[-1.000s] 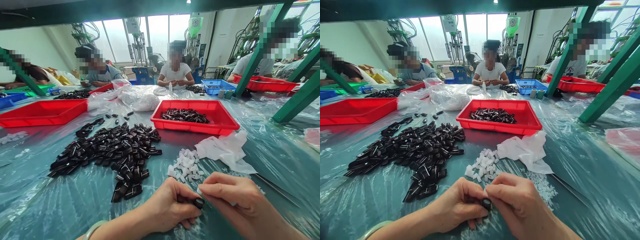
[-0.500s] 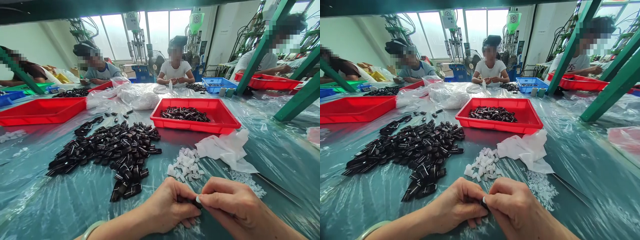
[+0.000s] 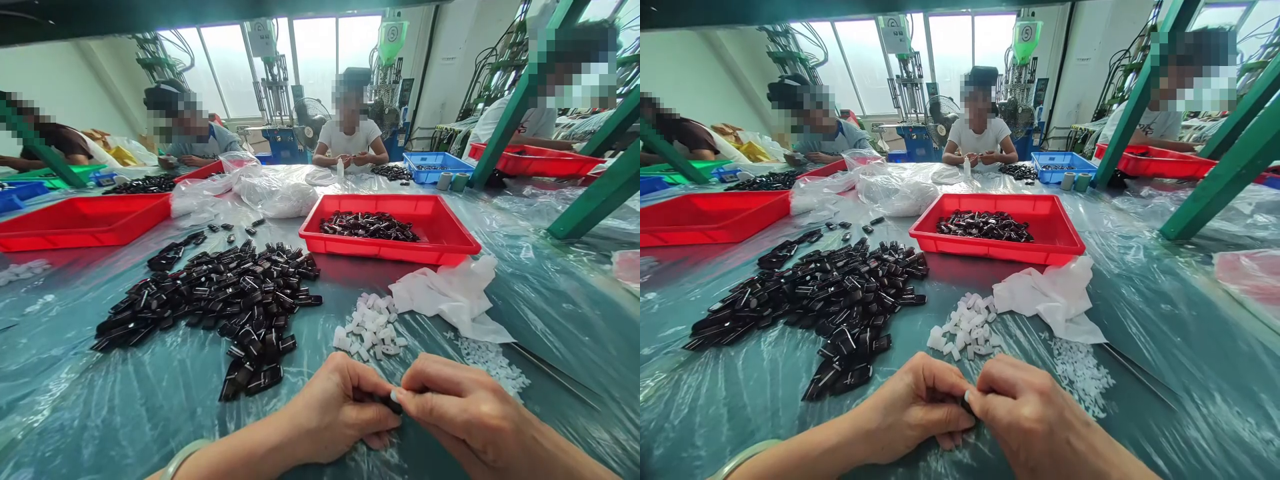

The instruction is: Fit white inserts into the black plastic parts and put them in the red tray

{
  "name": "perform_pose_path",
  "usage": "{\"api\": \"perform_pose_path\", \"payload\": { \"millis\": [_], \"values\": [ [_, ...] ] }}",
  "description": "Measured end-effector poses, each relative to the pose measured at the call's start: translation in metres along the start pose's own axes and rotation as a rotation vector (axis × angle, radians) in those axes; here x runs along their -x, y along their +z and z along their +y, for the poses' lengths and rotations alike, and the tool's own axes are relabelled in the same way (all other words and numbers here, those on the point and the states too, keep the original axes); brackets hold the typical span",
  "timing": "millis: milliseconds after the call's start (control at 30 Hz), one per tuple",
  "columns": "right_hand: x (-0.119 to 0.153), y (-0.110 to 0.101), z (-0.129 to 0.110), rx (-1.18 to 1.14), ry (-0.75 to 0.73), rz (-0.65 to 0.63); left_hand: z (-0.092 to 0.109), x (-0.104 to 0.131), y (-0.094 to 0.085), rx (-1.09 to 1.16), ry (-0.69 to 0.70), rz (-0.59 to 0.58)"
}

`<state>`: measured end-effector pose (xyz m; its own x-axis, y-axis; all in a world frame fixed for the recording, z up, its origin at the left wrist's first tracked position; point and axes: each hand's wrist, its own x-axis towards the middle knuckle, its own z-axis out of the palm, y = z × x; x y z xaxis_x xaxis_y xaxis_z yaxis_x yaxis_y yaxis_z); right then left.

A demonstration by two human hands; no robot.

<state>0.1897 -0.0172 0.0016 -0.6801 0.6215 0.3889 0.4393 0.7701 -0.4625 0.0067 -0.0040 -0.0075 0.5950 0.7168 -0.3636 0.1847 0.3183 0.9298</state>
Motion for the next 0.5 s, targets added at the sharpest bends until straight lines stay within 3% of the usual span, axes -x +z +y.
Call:
{"api": "perform_pose_path", "payload": {
  "millis": [267,500],
  "values": [
    [-0.0006,0.0041,0.0032,0.003,-0.028,0.004,-0.0011,0.0001,-0.0011,-0.011,0.003,-0.008],
    [-0.0036,-0.0003,-0.0036,-0.023,0.047,-0.048,-0.0031,0.0,-0.001,0.002,-0.023,-0.002]
  ]
}}
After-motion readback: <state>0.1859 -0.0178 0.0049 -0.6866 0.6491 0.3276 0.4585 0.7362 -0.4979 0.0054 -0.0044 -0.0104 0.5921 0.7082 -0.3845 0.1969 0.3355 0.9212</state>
